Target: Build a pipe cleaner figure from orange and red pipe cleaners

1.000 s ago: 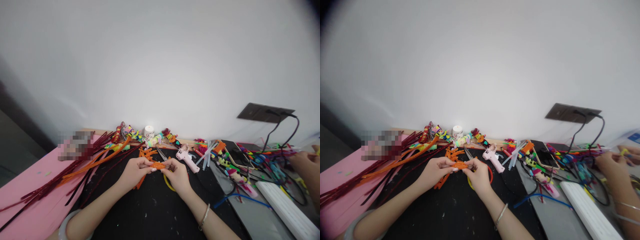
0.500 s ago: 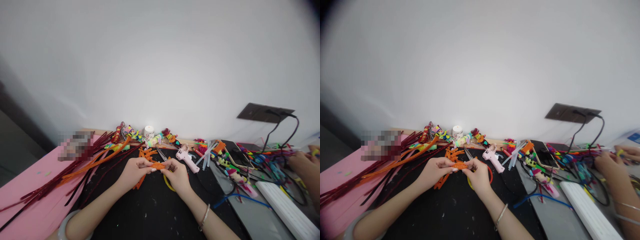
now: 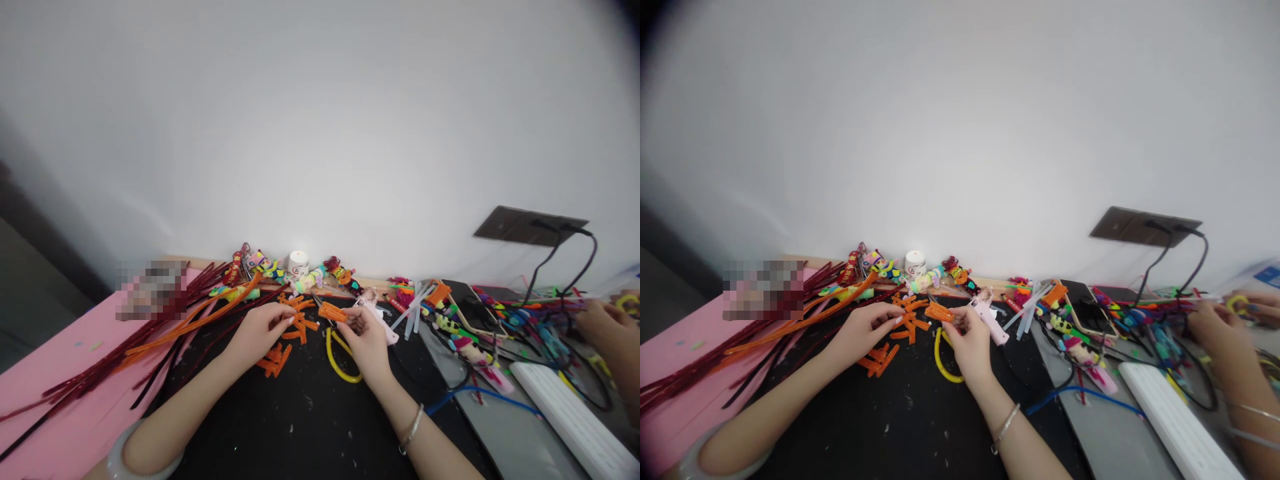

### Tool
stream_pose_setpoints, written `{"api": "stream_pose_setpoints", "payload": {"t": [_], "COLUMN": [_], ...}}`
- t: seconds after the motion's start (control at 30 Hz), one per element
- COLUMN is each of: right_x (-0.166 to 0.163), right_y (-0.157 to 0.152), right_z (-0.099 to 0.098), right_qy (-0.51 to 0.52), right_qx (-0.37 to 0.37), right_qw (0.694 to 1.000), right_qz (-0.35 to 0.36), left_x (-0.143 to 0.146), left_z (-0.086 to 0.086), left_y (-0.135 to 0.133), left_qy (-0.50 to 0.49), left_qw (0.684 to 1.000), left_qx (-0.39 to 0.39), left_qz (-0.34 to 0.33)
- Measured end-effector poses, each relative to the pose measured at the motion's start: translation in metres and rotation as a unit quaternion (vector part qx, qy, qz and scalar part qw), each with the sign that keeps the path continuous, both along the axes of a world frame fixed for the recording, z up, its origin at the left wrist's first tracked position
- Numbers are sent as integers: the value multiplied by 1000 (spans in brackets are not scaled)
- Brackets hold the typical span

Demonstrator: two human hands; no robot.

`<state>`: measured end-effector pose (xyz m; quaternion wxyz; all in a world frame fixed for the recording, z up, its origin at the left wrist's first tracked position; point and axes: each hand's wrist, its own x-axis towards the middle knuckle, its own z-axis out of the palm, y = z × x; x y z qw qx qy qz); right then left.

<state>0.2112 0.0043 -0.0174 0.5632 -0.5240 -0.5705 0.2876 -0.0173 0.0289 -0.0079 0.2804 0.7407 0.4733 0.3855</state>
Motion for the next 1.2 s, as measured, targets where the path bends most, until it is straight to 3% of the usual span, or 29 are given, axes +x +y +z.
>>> {"api": "stream_pose_setpoints", "payload": {"t": [0.17, 0.33, 0.67, 1.0, 1.2], "right_x": [0, 2, 0, -1, -1], "right_y": [1, 2, 1, 1, 1], "right_z": [-2, -3, -3, -2, -2], "right_qy": [12, -1, -34, -53, -56], "right_qx": [2, 9, 7, 15, 10], "right_qw": [1000, 1000, 999, 998, 998], "right_qz": [-7, -8, -4, -5, -1], "left_x": [-5, -11, -6, -3, -3], "left_z": [7, 25, 23, 23, 19], "left_y": [2, -5, -15, -19, -22], "left_qy": [135, 289, 298, 316, 292], "left_qw": [989, 954, 944, 942, 944], "left_qx": [9, -13, -61, -52, -21], "left_qz": [-51, -85, -130, -103, -153]}}
